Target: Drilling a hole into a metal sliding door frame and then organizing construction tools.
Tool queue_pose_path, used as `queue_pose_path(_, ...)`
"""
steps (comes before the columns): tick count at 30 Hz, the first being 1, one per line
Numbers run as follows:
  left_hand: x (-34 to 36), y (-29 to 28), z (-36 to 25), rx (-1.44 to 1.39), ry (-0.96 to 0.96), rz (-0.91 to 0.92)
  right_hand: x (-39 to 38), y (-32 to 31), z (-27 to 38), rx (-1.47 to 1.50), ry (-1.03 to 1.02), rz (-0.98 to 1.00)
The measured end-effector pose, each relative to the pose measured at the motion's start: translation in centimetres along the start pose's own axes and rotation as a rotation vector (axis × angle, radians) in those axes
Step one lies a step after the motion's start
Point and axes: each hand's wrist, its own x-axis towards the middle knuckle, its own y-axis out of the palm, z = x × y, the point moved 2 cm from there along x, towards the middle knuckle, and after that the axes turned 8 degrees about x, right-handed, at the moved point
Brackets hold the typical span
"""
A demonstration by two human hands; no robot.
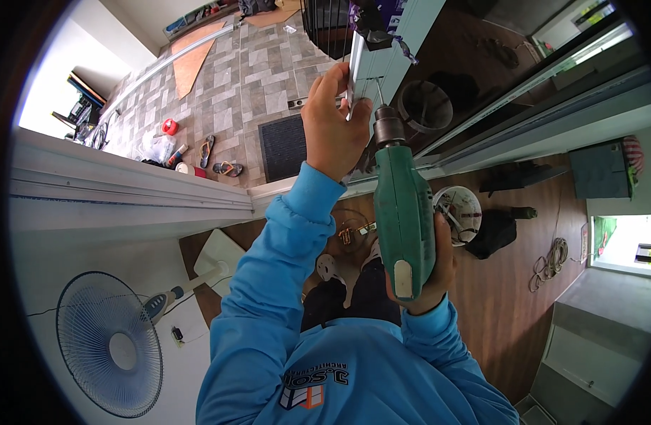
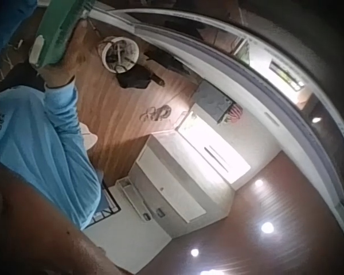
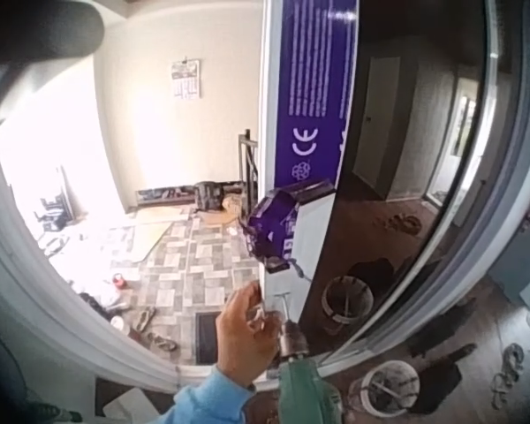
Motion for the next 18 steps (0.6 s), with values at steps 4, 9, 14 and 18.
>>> queue_pose_path(4,0.1,0.1,0.2,-0.051,-0.012,-0.010,0.3,0.0,0.1,0.007,0.013,0.018)
queue_pose_path(9,-0.1,0.1,0.0,-0.064,0.017,-0.043,0.5,0.0,0.1,-0.001,-0.064,-0.060)
queue_pose_path(14,0.2,-0.4,-0.8,0.031,-0.006,-0.040,1.3,0.1,-0.5,-0.064,-0.012,-0.042)
queue_pose_path(18,1.0,-1.2,-0.3,0.116,0.033,0.018,1.8,-0.8,-2.4,0.203,0.047,-0.025)
